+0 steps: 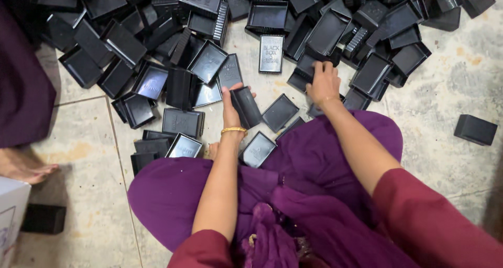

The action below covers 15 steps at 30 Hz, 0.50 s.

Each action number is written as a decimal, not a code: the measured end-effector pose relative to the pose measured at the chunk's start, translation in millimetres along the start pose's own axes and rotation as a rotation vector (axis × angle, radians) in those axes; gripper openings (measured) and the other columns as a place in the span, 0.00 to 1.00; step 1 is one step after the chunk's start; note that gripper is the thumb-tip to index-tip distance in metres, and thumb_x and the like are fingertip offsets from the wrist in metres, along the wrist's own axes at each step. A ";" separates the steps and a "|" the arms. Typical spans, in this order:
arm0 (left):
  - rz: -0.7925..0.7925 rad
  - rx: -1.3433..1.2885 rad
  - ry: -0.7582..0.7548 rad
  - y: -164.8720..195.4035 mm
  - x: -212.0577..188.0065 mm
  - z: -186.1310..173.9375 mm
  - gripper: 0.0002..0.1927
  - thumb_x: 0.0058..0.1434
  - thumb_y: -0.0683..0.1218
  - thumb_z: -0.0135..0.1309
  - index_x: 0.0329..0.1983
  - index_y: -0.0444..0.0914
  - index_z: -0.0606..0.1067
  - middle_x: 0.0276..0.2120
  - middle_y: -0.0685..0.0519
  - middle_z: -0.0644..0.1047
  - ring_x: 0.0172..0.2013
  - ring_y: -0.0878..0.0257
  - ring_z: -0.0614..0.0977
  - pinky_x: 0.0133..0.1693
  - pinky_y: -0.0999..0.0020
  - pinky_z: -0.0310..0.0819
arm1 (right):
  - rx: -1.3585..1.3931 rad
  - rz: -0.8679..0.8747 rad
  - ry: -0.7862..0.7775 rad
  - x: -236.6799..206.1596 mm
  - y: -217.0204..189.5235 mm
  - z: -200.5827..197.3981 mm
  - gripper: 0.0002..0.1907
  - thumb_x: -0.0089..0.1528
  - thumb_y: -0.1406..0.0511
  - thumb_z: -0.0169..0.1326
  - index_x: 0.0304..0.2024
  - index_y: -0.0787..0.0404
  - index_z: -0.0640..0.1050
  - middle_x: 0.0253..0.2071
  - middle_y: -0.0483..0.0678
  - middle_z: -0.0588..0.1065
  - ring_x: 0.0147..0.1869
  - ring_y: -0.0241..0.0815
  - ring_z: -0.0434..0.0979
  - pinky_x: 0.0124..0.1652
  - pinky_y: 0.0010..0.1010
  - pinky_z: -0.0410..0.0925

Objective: The person sits on the floor and repeatedly picks up two-part black plastic containers from a large pile. They align and press the two halves together to form a complete unit, then place the assembled container into a nearby cardboard box. The process is repeated continuously throughout the clip.

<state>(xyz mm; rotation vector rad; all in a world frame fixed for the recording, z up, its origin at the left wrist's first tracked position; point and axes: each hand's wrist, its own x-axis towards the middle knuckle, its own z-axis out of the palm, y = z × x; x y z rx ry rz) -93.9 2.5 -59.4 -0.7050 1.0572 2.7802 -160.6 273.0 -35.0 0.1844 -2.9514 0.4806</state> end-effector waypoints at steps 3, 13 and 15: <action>-0.025 -0.051 0.016 -8.0 7.1 8.0 0.38 0.66 0.71 0.41 0.61 0.37 0.70 0.47 0.48 0.77 0.48 0.55 0.83 0.46 0.60 0.80 | 0.005 0.200 -0.262 -8.8 -11.1 -22.5 0.34 0.49 0.61 0.71 0.53 0.57 0.69 0.53 0.60 0.71 0.58 0.64 0.66 0.53 0.54 0.65; 0.017 0.076 -0.013 -26.9 0.7 32.5 0.38 0.68 0.70 0.39 0.69 0.41 0.66 0.47 0.48 0.76 0.42 0.61 0.80 0.45 0.65 0.79 | 1.158 0.235 -0.342 -52.7 -88.5 -45.6 0.39 0.55 0.64 0.70 0.64 0.56 0.65 0.52 0.53 0.77 0.53 0.42 0.79 0.51 0.34 0.76; 0.017 0.062 -0.069 -25.6 -6.8 37.2 0.36 0.68 0.69 0.38 0.69 0.41 0.65 0.47 0.49 0.77 0.42 0.61 0.82 0.44 0.64 0.80 | 1.107 0.183 -0.343 -62.3 -101.5 -38.4 0.39 0.54 0.65 0.71 0.64 0.57 0.66 0.54 0.52 0.77 0.57 0.40 0.79 0.54 0.33 0.75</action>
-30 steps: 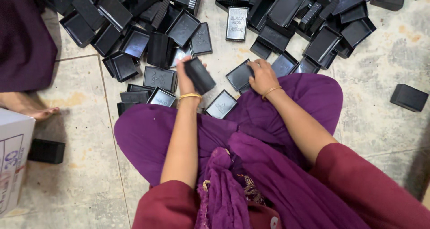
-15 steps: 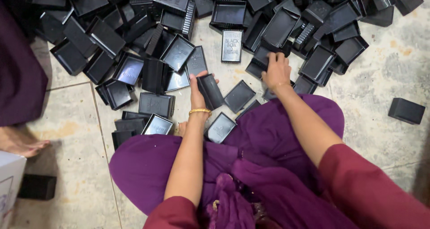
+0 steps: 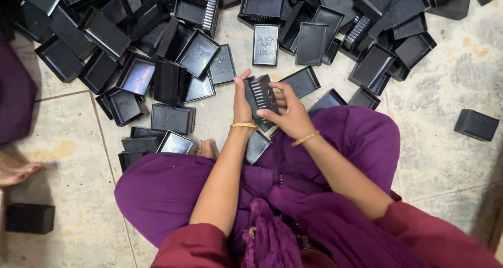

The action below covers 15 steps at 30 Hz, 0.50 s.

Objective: The person sits on the floor and repeatedly picks up two-part black plastic containers from a large pile. They align and press the two halves together to form a complete unit, then place the assembled container into a nearby cardboard box. The process is repeated continuously throughout the clip.

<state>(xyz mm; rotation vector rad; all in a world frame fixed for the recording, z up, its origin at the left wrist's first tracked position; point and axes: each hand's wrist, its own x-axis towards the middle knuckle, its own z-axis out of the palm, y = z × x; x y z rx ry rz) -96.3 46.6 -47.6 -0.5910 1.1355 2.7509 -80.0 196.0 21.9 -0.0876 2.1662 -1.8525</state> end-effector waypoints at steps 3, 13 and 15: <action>-0.003 0.080 -0.062 2.9 -9.1 6.0 0.36 0.71 0.68 0.37 0.70 0.40 0.65 0.47 0.49 0.77 0.40 0.63 0.81 0.42 0.65 0.79 | 0.013 0.059 0.012 -5.0 3.5 10.7 0.40 0.54 0.64 0.71 0.65 0.57 0.66 0.55 0.52 0.75 0.58 0.40 0.78 0.53 0.33 0.76; 0.361 0.658 0.042 0.4 -23.5 19.2 0.34 0.78 0.64 0.30 0.69 0.36 0.70 0.58 0.45 0.75 0.56 0.58 0.77 0.60 0.66 0.68 | 0.076 -0.048 0.100 -27.5 -8.6 6.3 0.39 0.58 0.70 0.69 0.69 0.59 0.67 0.62 0.49 0.73 0.66 0.40 0.74 0.62 0.34 0.72; 0.385 0.739 0.055 -0.1 -29.4 18.2 0.34 0.79 0.64 0.29 0.69 0.36 0.70 0.59 0.45 0.74 0.59 0.57 0.76 0.62 0.66 0.66 | 0.013 -0.080 0.140 -34.1 -6.5 6.9 0.38 0.59 0.72 0.69 0.69 0.60 0.68 0.65 0.50 0.71 0.67 0.41 0.73 0.62 0.34 0.71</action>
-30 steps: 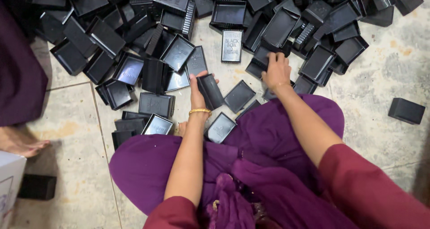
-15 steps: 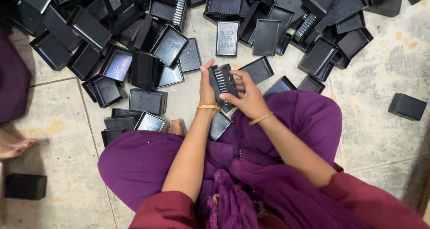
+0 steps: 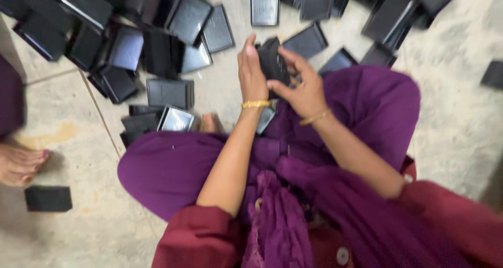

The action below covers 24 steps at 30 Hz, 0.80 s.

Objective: The person sits on the floor and repeatedly picks up two-part black plastic containers from a large pile. They align and press the two halves together to form a complete unit, then place the assembled container into a nearby cardboard box. The process is repeated continuously throughout the clip.

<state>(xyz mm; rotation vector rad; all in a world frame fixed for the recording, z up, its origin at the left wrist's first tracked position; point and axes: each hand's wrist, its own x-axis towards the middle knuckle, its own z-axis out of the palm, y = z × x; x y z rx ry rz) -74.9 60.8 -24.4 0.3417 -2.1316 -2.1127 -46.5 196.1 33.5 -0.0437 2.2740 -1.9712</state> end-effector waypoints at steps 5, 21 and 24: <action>-0.121 -0.328 -0.102 -3.1 -8.5 4.9 0.32 0.77 0.63 0.31 0.71 0.37 0.68 0.59 0.43 0.75 0.58 0.56 0.77 0.62 0.62 0.69 | 0.219 0.089 -0.131 -3.8 9.2 -6.4 0.38 0.60 0.72 0.67 0.70 0.62 0.66 0.62 0.48 0.73 0.66 0.38 0.74 0.62 0.33 0.71; 0.126 0.576 0.153 27.2 10.4 -43.4 0.28 0.63 0.61 0.60 0.25 0.32 0.70 0.18 0.46 0.72 0.22 0.47 0.74 0.29 0.55 0.67 | 0.378 0.235 -0.165 -17.5 -6.4 -15.0 0.17 0.68 0.73 0.65 0.57 0.68 0.74 0.47 0.47 0.78 0.46 0.35 0.77 0.47 0.25 0.72; 0.119 0.506 0.091 26.6 6.0 -73.9 0.23 0.69 0.59 0.57 0.31 0.34 0.73 0.24 0.47 0.75 0.26 0.50 0.78 0.33 0.57 0.71 | 0.228 0.106 -0.301 -13.3 7.2 -7.8 0.21 0.68 0.68 0.63 0.59 0.68 0.72 0.53 0.46 0.80 0.55 0.35 0.81 0.56 0.28 0.75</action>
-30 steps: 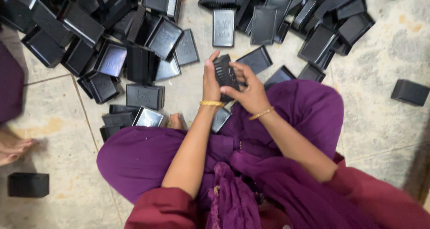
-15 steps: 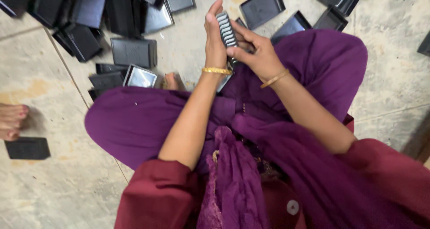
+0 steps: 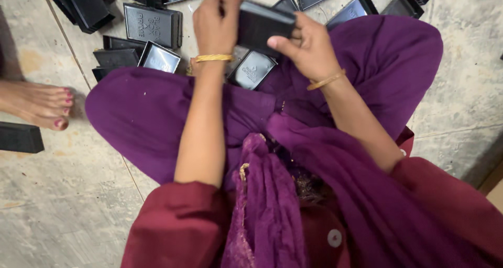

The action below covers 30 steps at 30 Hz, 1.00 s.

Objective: The person sits on the floor and repeatedly picks up two-part black plastic containers from a large pile. They align and press the two halves together to form a complete unit, then place the assembled container into a nearby cardboard box. The process is repeated continuously throughout the clip.

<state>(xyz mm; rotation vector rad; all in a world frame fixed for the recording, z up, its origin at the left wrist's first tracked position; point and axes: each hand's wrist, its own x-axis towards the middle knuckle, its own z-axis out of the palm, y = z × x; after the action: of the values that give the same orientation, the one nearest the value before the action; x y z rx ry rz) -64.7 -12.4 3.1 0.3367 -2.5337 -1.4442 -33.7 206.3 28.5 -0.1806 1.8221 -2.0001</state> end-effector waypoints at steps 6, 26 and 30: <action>0.261 0.075 -0.075 -43.0 17.2 46.4 0.06 0.60 0.45 0.61 0.39 0.40 0.78 0.36 0.48 0.77 0.35 0.50 0.82 0.39 0.58 0.77 | -0.879 -0.492 -0.230 -4.8 11.2 11.1 0.36 0.59 0.58 0.65 0.64 0.71 0.69 0.51 0.66 0.76 0.52 0.61 0.78 0.50 0.41 0.71; -0.284 -0.942 0.008 -18.1 37.8 35.6 0.35 0.56 0.35 0.46 0.70 0.40 0.71 0.50 0.51 0.77 0.42 0.62 0.75 0.43 0.70 0.72 | -0.243 0.155 0.409 50.9 12.4 -134.1 0.20 0.62 0.65 0.68 0.54 0.60 0.76 0.48 0.46 0.76 0.50 0.39 0.74 0.46 0.35 0.70; -0.332 -1.366 -0.115 14.9 37.1 11.1 0.40 0.45 0.34 0.41 0.66 0.46 0.66 0.51 0.53 0.74 0.46 0.62 0.80 0.50 0.67 0.79 | 0.034 -0.188 0.269 85.4 13.2 -116.2 0.31 0.69 0.70 0.62 0.71 0.52 0.66 0.67 0.51 0.75 0.71 0.47 0.76 0.68 0.49 0.69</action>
<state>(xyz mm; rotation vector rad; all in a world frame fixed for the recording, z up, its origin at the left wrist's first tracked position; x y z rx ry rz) -104.7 -7.0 12.8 0.3929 -1.0320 -2.8770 -151.1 278.9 -15.3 -0.0775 1.9958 -2.2771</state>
